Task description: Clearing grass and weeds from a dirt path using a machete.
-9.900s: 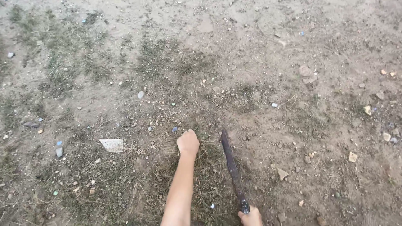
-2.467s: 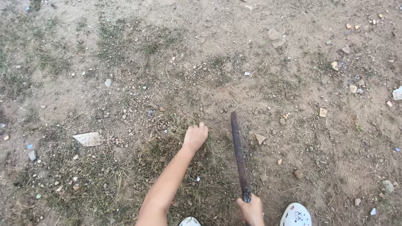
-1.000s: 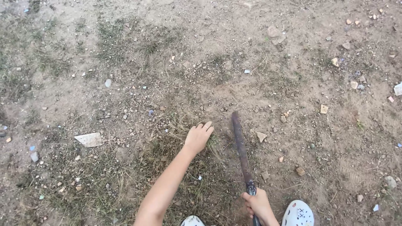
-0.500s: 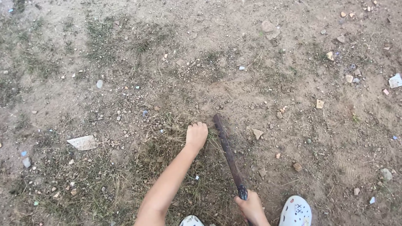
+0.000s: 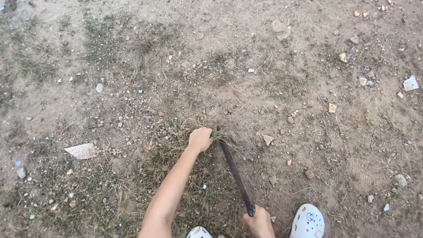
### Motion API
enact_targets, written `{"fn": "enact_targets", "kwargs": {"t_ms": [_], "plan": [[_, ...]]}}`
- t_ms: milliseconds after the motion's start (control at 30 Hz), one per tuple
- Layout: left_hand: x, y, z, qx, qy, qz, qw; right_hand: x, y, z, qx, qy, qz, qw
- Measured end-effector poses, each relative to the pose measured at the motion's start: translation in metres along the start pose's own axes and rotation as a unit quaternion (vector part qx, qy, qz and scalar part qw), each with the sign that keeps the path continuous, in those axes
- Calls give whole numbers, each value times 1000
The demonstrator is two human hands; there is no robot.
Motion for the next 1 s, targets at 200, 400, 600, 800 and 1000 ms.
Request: {"fn": "enact_targets", "kwargs": {"t_ms": [200,400,600,800,1000], "plan": [[11,1,10,11,-11,-1,1000,13,-13,-17,-22,-14,-21,999],[42,-10,21,-30,-316,-123,940,3,10,-9,-32,-35,-92,995],[40,-43,-59,-331,-46,-120,935,15,22,4,-8,114,-65,991],[8,-43,-17,-45,81,-35,995,53,7,-3,105,233,-28,966],[-2,-62,-21,-111,243,-2,964,47,24,9,132,270,-17,954]]}}
Point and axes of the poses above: each hand's wrist, its own y-axis towards the middle knuckle, its own z-axis out of the palm, x = y × z, the point moved 1 cm from there along y, towards the middle knuckle, and after that the axes turned 7 degrees about z, right-handed, at the moved point
